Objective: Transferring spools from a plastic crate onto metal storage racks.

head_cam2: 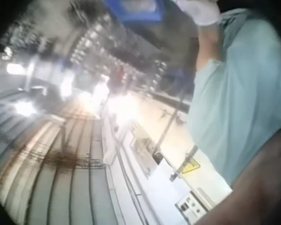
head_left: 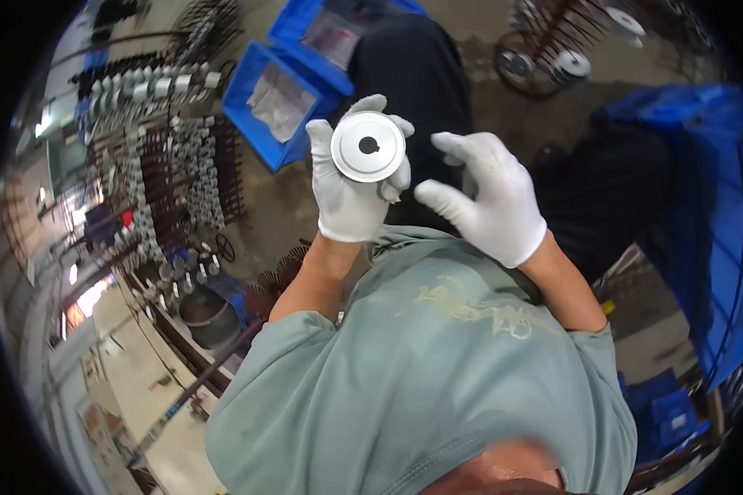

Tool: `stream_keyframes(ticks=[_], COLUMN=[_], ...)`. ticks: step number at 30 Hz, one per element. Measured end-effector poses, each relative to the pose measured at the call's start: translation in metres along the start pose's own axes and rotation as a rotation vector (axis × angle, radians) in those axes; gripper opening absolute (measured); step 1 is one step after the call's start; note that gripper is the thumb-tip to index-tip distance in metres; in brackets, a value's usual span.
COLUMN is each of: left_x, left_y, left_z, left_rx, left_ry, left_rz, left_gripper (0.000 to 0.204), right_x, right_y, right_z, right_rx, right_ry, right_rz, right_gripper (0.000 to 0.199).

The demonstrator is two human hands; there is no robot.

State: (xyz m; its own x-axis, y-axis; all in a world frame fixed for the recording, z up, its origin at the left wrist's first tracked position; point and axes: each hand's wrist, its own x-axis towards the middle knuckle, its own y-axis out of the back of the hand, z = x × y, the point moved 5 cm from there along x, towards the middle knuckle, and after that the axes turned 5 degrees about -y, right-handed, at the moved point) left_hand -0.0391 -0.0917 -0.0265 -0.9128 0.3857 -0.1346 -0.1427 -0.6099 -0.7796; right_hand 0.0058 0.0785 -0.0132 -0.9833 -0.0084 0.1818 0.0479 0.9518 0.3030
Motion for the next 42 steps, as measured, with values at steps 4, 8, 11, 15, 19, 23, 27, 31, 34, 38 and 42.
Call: stream_keyframes(ticks=[4, 8, 11, 15, 19, 23, 27, 31, 34, 38, 42], left_x=[-0.011, -0.018, -0.023, -0.027, -0.031, -0.033, -0.036, -0.039, -0.041, -0.042, -0.044], left_y=[0.017, 0.027, 0.034, 0.042, 0.046, 0.044, 0.043, 0.041, 0.042, 0.040, 0.036], left_z=[0.022, 0.030, 0.033, 0.032, 0.032, 0.028, 0.024, 0.018, 0.014, 0.009, -0.001], left_rx=[0.093, 0.112, 0.106, 0.216, 0.308, 0.346, 0.366, 0.404, 0.444, 0.474, 0.478], left_ry=[-0.081, -0.084, -0.068, 0.012, 0.091, 0.161, 0.217, 0.262, 0.262, 0.267, 0.263], left_rz=[0.174, 0.246, 0.265, 0.289, 0.314, 0.340, 0.349, 0.318, 0.342, 0.397, 0.456], left_gripper=[0.072, 0.074, 0.076, 0.082, 0.085, 0.085, 0.084, 0.082, 0.079, 0.075, 0.070], right_x=[0.003, 0.007, 0.008, 0.008, 0.005, 0.002, 0.000, -0.005, -0.011, -0.018, -0.025], right_y=[-0.002, -0.009, -0.013, -0.022, -0.027, -0.029, -0.034, -0.046, -0.054, -0.061, -0.066], right_z=[0.009, 0.012, 0.014, 0.013, 0.015, 0.015, 0.015, 0.015, 0.019, 0.023, 0.029], right_rx=[0.008, 0.043, 0.054, 0.044, 0.074, 0.105, 0.125, 0.122, 0.191, 0.317, 0.435], right_ry=[-0.227, -0.292, -0.313, -0.343, -0.339, -0.354, -0.362, -0.346, -0.411, -0.537, -0.642], right_rz=[-0.160, -0.200, -0.221, -0.297, -0.297, -0.302, -0.324, -0.371, -0.391, -0.391, -0.354], right_gripper=[0.038, 0.034, 0.033, 0.030, 0.030, 0.030, 0.030, 0.030, 0.032, 0.035, 0.038])
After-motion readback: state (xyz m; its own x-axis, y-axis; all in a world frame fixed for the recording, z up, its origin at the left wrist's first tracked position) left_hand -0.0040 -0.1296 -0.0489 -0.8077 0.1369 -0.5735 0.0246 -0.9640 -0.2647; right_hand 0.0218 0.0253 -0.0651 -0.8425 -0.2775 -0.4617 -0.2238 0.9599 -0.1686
